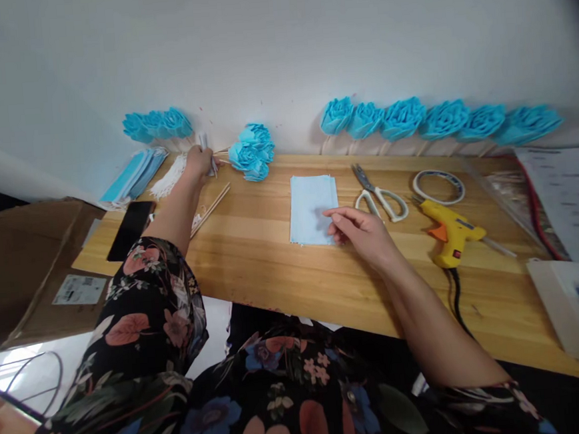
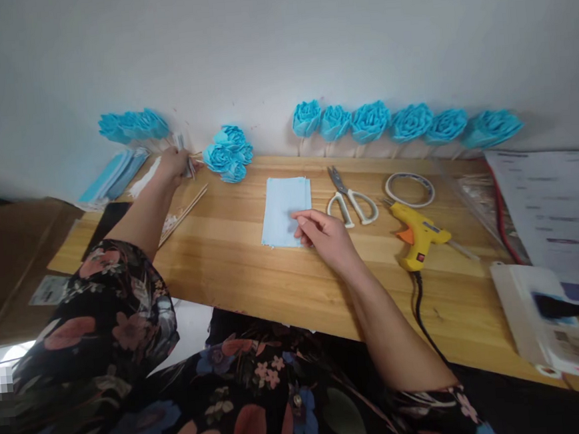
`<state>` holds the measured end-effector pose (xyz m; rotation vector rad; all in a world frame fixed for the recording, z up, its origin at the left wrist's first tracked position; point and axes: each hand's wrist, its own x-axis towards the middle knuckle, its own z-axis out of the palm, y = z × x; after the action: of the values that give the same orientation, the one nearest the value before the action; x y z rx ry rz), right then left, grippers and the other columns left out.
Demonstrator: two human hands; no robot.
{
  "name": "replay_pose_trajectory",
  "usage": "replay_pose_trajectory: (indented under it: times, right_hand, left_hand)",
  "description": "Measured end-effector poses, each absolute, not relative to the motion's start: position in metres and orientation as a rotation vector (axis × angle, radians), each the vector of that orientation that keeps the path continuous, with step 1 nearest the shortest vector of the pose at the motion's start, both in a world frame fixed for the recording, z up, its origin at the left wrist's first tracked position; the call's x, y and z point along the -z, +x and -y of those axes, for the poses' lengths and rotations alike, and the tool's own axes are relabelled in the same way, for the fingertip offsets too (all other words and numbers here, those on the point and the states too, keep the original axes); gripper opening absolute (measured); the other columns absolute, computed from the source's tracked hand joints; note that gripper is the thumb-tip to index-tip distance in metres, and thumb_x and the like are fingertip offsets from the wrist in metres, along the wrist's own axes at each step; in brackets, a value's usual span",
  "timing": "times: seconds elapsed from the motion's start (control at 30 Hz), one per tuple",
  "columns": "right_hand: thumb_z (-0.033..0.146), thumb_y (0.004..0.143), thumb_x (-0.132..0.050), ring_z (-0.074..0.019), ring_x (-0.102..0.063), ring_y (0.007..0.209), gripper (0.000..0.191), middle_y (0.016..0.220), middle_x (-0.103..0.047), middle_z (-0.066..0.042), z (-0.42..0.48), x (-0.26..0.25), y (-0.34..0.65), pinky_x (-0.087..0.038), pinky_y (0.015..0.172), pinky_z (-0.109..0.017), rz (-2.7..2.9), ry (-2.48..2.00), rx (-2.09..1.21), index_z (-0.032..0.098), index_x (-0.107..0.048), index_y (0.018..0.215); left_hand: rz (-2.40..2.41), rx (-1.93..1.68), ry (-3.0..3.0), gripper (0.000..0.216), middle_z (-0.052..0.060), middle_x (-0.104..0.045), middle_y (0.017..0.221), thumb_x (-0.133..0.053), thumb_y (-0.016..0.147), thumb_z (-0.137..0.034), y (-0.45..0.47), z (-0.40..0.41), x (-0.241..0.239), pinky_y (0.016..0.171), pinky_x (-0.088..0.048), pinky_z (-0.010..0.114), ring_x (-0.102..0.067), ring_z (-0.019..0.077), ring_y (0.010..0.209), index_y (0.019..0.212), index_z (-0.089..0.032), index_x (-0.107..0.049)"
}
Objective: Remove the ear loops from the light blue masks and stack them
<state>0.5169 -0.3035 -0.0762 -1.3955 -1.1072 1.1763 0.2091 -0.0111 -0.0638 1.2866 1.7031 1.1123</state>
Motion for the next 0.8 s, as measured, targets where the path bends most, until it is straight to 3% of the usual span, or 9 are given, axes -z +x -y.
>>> replay_pose_trajectory:
  times: [0.37, 0.53, 0.7, 0.8]
  right_hand:
    - [0.075, 0.083, -0.068, -0.0112, -0.058, 0.058, 0.058, 0.073, -0.068, -0.001, 0.305, 0.069, 0.515, -0.051, 0.054, -0.026, 1.026, -1.324, -1.096, 0.02, -0.074, 0.101]
    - [0.079, 0.081, -0.067, -0.0109, -0.057, 0.057, 0.062, 0.071, -0.066, 0.0, 0.305, 0.069, 0.513, -0.051, 0.052, -0.025, 1.018, -1.29, -1.079, 0.02, -0.073, 0.099]
    - [0.081, 0.082, -0.065, -0.011, -0.056, 0.056, 0.063, 0.071, -0.066, -0.001, 0.304, 0.07, 0.512, -0.051, 0.051, -0.025, 1.028, -1.293, -1.064, 0.02, -0.073, 0.1]
    - [0.081, 0.082, -0.065, -0.0111, -0.056, 0.056, 0.063, 0.07, -0.066, -0.001, 0.303, 0.071, 0.513, -0.05, 0.051, -0.025, 1.028, -1.282, -1.055, 0.021, -0.073, 0.099]
  left_hand:
    - [-1.57, -1.122, 1.256, 0.012, -0.002, -0.059, 0.063, -0.054, 0.087, -0.012, 0.191, 0.03, 0.055, 0.081, -0.06, 0.039, -0.073, 0.021, 0.068, 0.084, -0.022, -0.048]
    - [-1.488, -1.153, 1.319, 0.014, 0.001, -0.062, 0.062, -0.061, 0.085, -0.022, 0.192, 0.047, 0.052, 0.084, -0.061, 0.042, -0.076, 0.0253, 0.078, 0.08, -0.023, -0.048]
    - [-1.397, -1.118, 1.31, 0.015, 0.002, -0.064, 0.062, -0.063, 0.084, -0.023, 0.201, 0.062, 0.043, 0.085, -0.062, 0.044, -0.078, 0.0293, 0.087, 0.078, -0.024, -0.049]
    - [-1.417, -1.174, 1.248, 0.013, 0.001, -0.063, 0.061, -0.059, 0.085, -0.018, 0.211, 0.067, 0.036, 0.086, -0.062, 0.041, -0.078, 0.0267, 0.085, 0.08, -0.024, -0.048]
